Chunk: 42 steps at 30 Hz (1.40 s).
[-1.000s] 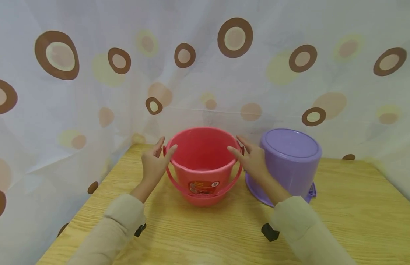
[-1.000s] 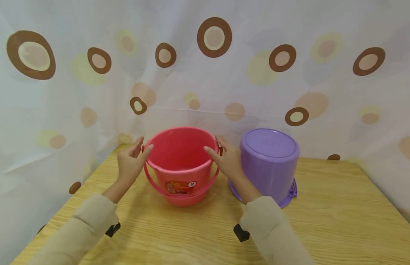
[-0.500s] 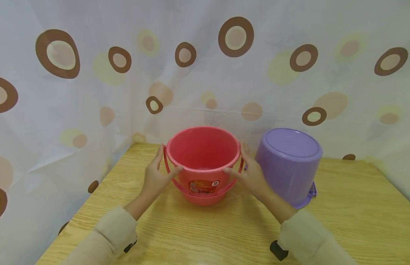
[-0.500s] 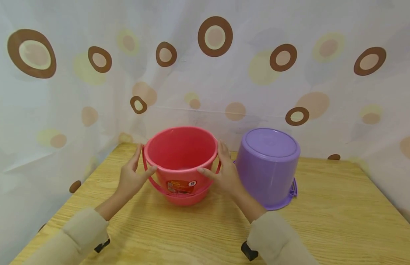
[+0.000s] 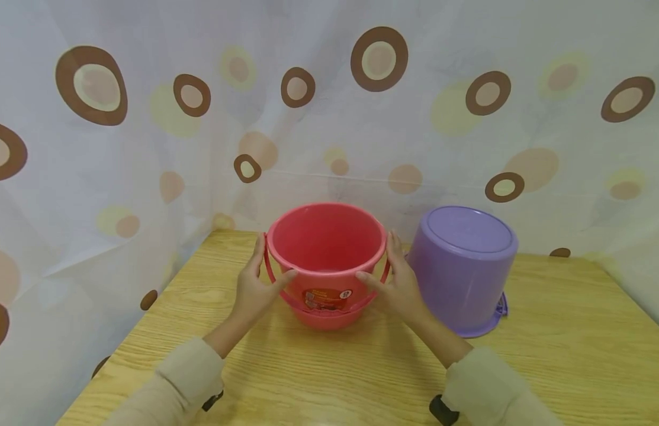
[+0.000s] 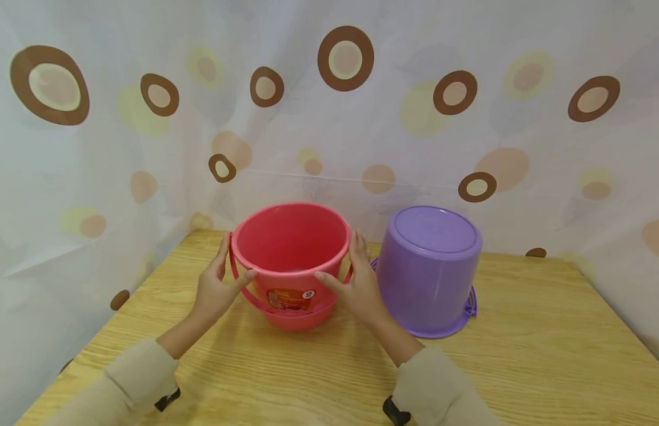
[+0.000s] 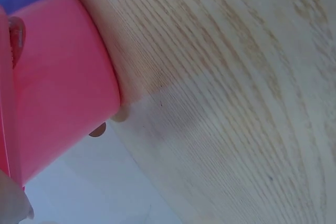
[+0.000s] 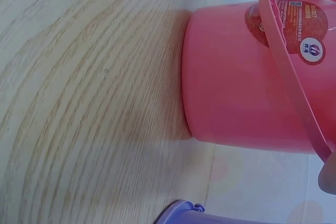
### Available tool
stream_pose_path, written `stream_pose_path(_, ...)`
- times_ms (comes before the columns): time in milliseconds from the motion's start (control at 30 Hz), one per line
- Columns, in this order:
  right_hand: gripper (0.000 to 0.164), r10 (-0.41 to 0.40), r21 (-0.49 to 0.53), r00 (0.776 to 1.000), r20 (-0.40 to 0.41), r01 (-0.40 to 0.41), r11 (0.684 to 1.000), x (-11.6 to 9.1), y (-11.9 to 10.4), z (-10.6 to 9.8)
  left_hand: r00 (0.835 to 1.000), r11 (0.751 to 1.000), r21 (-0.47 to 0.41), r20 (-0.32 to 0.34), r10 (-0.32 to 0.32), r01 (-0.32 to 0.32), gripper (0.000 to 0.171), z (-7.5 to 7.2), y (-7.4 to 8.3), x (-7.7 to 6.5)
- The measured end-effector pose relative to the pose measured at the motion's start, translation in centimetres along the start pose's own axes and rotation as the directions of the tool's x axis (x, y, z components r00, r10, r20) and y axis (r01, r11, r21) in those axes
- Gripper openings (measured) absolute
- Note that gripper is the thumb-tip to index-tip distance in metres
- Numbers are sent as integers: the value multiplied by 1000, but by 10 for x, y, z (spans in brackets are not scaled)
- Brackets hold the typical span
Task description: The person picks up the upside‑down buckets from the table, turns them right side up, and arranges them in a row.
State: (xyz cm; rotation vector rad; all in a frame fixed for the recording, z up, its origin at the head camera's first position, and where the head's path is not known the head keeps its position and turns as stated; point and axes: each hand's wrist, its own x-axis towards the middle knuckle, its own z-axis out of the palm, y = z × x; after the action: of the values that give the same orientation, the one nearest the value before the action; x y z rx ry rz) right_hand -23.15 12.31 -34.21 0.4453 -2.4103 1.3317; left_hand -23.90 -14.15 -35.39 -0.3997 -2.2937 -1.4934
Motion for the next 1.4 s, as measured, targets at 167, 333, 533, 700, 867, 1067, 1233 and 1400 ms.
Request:
stream_pose_path(167, 93, 12, -6, 1000, 1, -12, 1000, 3, -1, 1, 1000, 1000, -5, 15, -16, 16, 89, -1, 1, 4)
stream_pose_path(333, 93, 21, -7, 1000, 3, -21, 1000, 7, 0, 1, 999, 1000, 0, 29, -29, 29, 89, -3, 1, 11)
stream_pose_path(533, 93, 22, -7, 1000, 15, -22, 1000, 13, 0, 1, 998, 1000, 6, 53, -19, 19, 89, -4, -3, 20)
stream_pose_path(700, 93, 34, -12, 999, 18, -34, 999, 18, 2, 2, 997, 1000, 18, 77, -16, 15, 90, -5, -5, 27)
stream_pose_path(867, 92, 51, -18, 998, 24, -51, 999, 22, 3, 3, 994, 998, 49, 97, -42, 37, 91, -7, -6, 33)
stream_pose_path(1067, 94, 66, -33, 997, 28, -65, 997, 27, 4, 4, 991, 995, 79, 111, -74, 65, 90, -8, -7, 39)
stream_pose_path(1233, 93, 79, -32, 996, 46, -77, 996, 31, 5, 3, 989, 994, 88, 125, -75, 64, 92, -8, -9, 43)
stream_pose_path(1400, 91, 90, -19, 994, 61, -89, 996, 33, 4, 2, 988, 992, 101, 130, -84, 71, 92, -9, -8, 44)
